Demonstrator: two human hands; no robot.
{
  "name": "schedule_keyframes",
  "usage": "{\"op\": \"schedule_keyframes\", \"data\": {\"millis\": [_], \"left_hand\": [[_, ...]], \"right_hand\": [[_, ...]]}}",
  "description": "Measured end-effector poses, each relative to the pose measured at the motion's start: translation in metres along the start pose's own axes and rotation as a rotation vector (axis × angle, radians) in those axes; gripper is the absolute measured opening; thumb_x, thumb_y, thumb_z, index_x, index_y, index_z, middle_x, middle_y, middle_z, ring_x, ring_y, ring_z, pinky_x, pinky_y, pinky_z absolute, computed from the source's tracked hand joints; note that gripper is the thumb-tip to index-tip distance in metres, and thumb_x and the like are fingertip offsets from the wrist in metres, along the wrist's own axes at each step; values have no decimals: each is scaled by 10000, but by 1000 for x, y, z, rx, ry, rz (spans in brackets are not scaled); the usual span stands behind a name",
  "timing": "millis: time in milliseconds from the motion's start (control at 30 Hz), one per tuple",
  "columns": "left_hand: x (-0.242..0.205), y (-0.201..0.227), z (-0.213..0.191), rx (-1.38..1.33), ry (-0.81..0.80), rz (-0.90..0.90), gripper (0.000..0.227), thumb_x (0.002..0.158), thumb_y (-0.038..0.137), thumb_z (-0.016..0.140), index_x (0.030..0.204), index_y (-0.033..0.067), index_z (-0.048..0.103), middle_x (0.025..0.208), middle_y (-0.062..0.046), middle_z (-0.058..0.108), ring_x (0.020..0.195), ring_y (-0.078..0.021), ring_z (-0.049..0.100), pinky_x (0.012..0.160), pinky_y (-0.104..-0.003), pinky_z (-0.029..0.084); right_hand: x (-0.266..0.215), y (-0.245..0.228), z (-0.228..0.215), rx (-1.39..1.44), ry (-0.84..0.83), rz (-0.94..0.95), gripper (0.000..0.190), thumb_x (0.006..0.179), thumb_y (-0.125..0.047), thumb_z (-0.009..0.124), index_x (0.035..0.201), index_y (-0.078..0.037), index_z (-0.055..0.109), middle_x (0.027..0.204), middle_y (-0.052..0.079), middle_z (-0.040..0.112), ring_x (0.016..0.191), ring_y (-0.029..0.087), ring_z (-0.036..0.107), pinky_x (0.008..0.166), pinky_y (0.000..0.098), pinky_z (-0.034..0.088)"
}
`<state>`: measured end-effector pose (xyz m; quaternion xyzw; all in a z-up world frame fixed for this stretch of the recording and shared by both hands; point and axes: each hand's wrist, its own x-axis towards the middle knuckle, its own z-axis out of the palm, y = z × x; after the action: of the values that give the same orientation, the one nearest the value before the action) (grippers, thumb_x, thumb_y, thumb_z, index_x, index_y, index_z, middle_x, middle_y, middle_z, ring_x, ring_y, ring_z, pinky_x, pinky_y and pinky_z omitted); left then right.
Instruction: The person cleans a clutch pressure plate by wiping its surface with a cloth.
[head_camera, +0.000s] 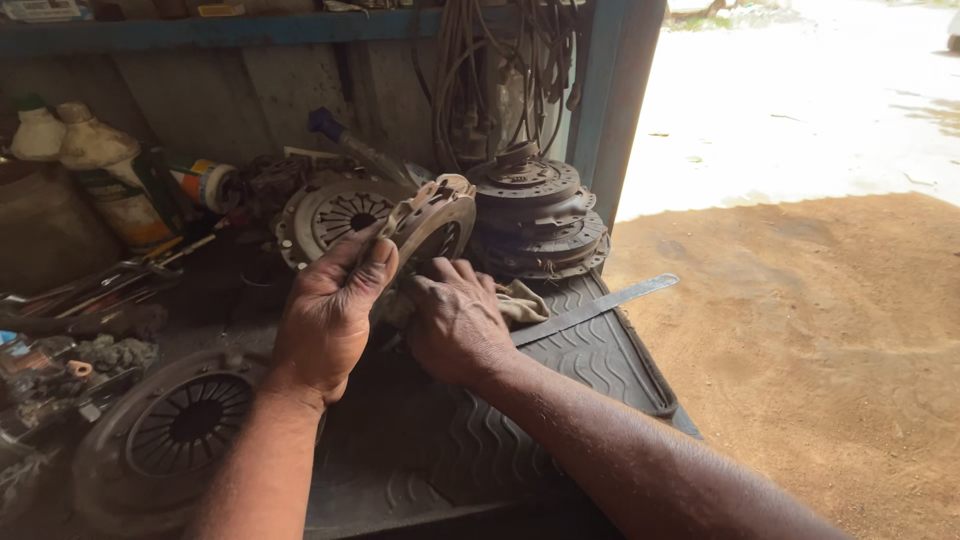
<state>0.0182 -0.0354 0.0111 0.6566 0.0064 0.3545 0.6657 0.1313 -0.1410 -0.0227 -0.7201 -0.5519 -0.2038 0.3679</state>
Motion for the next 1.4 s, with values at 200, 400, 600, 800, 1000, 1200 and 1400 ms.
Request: {"op": "schedule_keyframes", "data": {"millis": [200, 400, 600, 800, 1000, 1200, 1400], "left_hand": [[1, 20, 9, 57, 87, -12, 329, 995, 274, 629, 1236, 73, 729, 1092, 16, 739, 1007, -51, 640, 940, -224, 496], [7, 53, -5, 174, 214, -176, 299, 957, 272, 691, 1114, 27, 754, 980, -28, 754, 867, -93, 641, 817, -236, 488], [4, 40, -11, 477, 347, -163, 425, 900, 471, 757, 924, 47, 773, 683, 12, 526, 640, -117, 425, 584, -299, 372], [3, 25, -23, 568, 260, -110, 584, 883, 624, 680, 791, 47, 683, 649, 63, 473, 651, -65, 441, 583, -269, 377], [-5, 14, -27, 359, 82, 188, 532, 860, 550, 753, 1126, 91, 717, 999, 68, 738, 959, -49, 637, 868, -232, 476], [1, 16, -15, 589, 317, 163, 412, 952, 444, 722, 1064, 52, 782, 867, -25, 765, 843, -109, 686, 794, -300, 526], [-1, 23, -9, 557, 393, 232, 469, 948, 486, 727, 1063, 32, 762, 915, -30, 772, 856, -111, 694, 785, -303, 553]], "right_hand": [[9, -12, -14, 653, -325, 487, 211, 939, -233, 659, 1007, -35, 639, 874, 106, 682, 818, 175, 669, 723, 365, 564], [13, -28, 4, 1529, -212, 512, 167, 995, -72, 578, 1149, -28, 627, 999, 30, 676, 909, 98, 634, 808, 265, 536], [13, -18, -1, 1605, -172, 464, 200, 1076, -97, 510, 1230, 8, 582, 1045, 67, 662, 937, 122, 651, 832, 294, 547], [18, -17, -9, 1663, -47, 478, 235, 1063, -95, 465, 1244, 1, 581, 1097, 72, 688, 982, 132, 689, 879, 304, 576], [22, -10, -1, 1724, -27, 518, 221, 1077, -128, 519, 1241, 5, 586, 1069, 75, 693, 944, 150, 687, 826, 303, 583], [23, -18, -9, 1607, -71, 434, 194, 1051, -99, 589, 1231, -29, 599, 1015, 33, 670, 855, 82, 640, 743, 266, 555], [13, -34, 6, 1146, -88, 381, 179, 960, -97, 685, 1117, -47, 613, 937, 15, 665, 816, 59, 598, 683, 276, 542]]}}
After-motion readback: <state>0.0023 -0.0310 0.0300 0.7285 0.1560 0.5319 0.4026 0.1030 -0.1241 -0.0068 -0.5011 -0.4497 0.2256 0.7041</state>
